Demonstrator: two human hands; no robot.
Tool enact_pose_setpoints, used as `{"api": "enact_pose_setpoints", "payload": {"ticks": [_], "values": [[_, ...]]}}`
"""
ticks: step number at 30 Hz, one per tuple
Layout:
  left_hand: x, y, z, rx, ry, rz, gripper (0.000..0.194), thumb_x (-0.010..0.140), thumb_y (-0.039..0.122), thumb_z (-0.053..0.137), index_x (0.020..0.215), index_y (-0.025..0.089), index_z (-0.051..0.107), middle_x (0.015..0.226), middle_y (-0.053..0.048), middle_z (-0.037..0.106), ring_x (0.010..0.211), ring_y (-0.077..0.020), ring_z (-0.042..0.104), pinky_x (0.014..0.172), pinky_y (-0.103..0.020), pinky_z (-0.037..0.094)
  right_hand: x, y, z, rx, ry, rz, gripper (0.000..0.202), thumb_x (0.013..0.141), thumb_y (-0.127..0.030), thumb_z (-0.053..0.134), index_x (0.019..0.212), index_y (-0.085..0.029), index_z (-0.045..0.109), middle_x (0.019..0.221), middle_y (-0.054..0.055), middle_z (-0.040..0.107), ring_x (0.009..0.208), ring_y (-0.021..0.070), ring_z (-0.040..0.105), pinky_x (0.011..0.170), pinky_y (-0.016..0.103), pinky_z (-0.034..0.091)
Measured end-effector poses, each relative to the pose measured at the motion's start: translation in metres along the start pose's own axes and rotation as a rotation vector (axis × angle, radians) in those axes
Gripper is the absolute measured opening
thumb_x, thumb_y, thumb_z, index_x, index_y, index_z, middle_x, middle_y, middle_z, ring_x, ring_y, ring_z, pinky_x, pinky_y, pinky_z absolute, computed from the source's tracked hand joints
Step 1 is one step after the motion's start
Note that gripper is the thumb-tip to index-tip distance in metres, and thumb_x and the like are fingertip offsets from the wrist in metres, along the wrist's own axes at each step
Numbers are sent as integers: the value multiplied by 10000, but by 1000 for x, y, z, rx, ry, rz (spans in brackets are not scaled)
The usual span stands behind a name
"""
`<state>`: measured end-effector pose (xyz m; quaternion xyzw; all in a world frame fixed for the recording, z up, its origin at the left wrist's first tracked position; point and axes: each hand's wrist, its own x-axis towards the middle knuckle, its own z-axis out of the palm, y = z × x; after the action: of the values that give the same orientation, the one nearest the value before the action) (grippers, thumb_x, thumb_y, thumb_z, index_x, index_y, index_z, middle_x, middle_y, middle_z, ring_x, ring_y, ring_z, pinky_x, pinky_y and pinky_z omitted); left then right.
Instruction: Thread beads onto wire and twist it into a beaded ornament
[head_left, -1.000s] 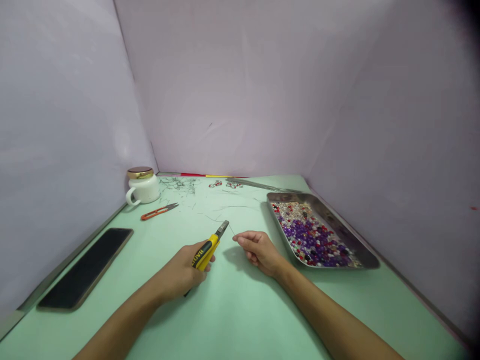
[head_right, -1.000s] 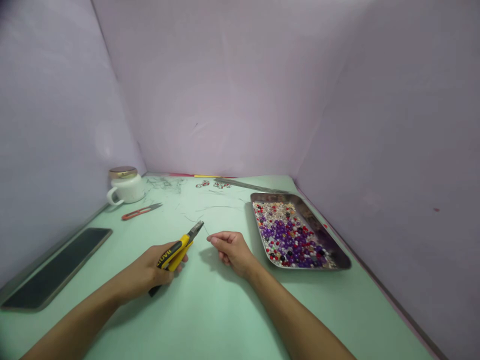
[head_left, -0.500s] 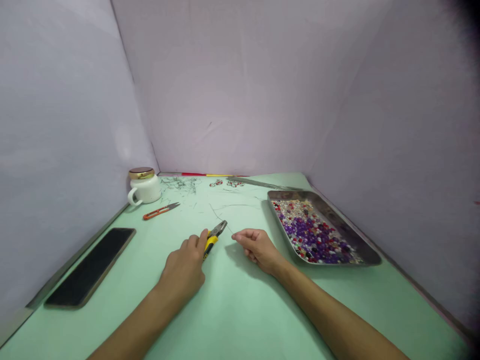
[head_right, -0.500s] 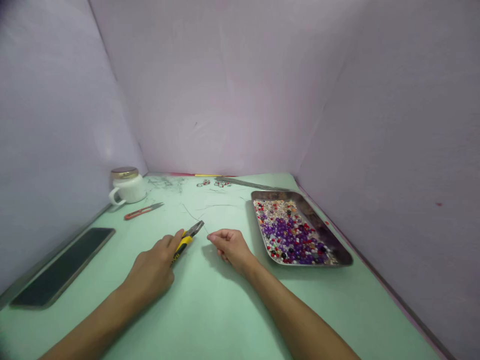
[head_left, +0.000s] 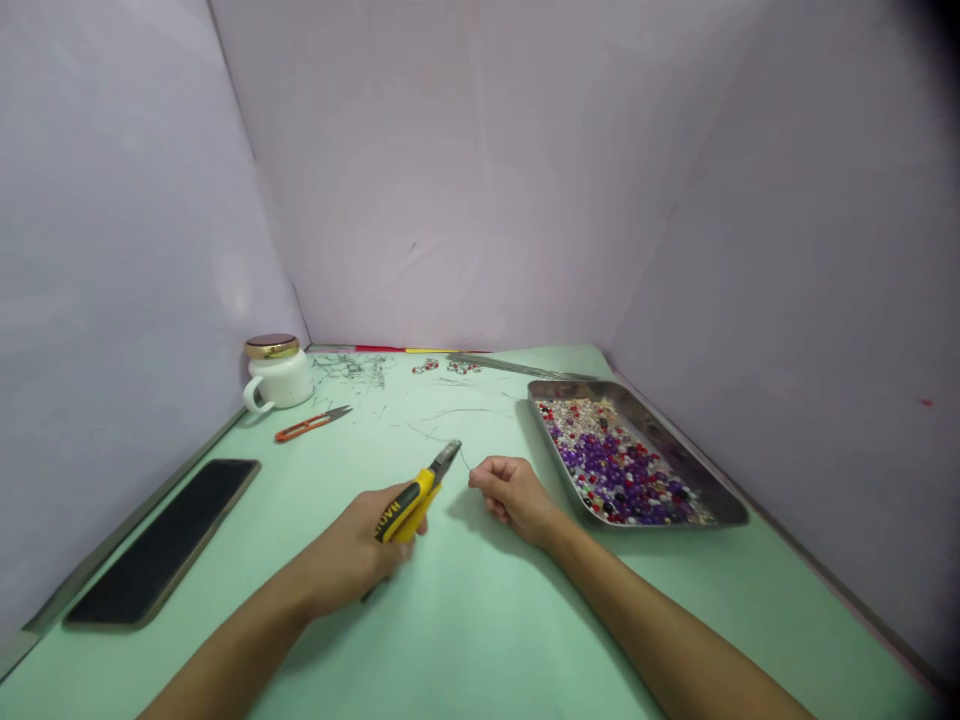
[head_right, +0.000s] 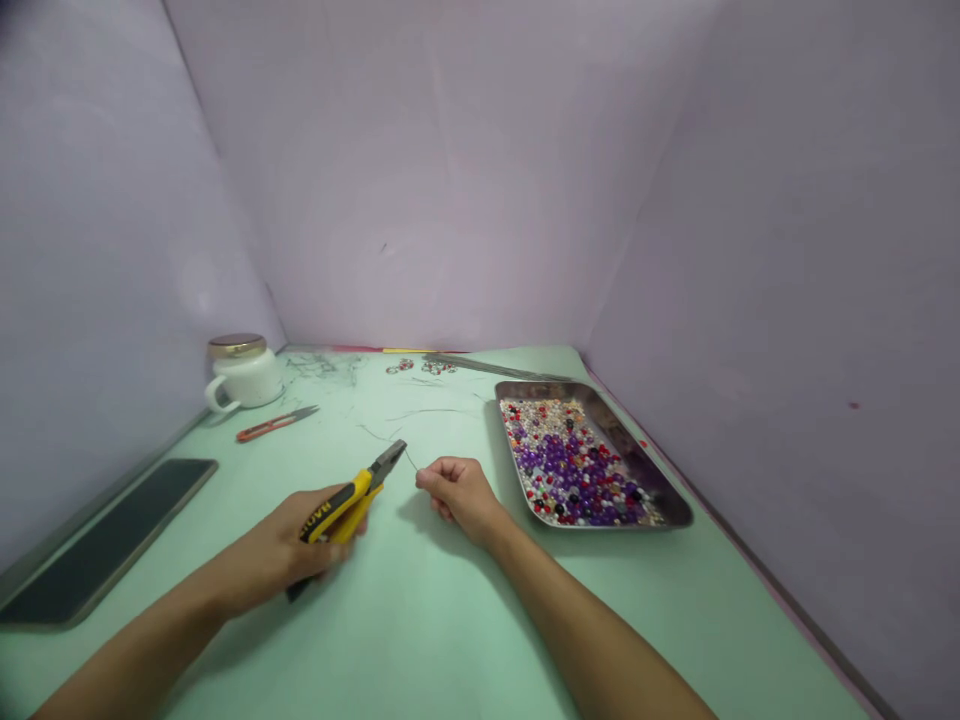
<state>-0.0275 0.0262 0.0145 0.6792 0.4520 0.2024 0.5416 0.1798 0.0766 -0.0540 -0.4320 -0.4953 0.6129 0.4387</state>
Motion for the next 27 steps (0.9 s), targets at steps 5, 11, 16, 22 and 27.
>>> {"api": "enact_pose_setpoints", "payload": {"ticks": [5,11,16,22,27], "values": [[10,-8,9,994,342,-176,720,598,5,374,1280,215,284,973,-88,515,798,-228,514,586,-289,377,0,-4,5,-44,35,49,260,633,-386,635,606,-148,531,351,-78,446,258,26,277,273,163,168],[13,-7,7,757,326,-166,583,595,20,387,1154,182,420,897,-79,524,731,-202,512,561,-275,383,0,-5,7,-96,31,60,234,650,-362,623,606,-149,537,358,-78,448,262,26,275,279,165,165],[0,5,-2,-321,-172,-10,239,590,156,490,829,144,504,706,-30,504,612,-145,473,477,-244,414,-2,-2,3,-22,-24,-41,231,667,-357,611,604,-143,552,377,-73,443,315,33,320,329,166,229],[-2,2,-2,-588,-338,30,358,559,204,532,911,159,488,810,-41,501,645,-148,486,447,-230,415,-3,2,-1,12,-48,-20,290,631,-402,639,565,-142,531,384,-61,445,338,43,350,349,175,257],[2,-4,-4,415,216,-36,440,639,86,418,1053,221,483,823,-34,538,713,-177,516,605,-280,409,-1,0,2,-9,-3,19,309,637,-421,639,571,-147,513,348,-80,408,285,31,291,301,166,205]]}}
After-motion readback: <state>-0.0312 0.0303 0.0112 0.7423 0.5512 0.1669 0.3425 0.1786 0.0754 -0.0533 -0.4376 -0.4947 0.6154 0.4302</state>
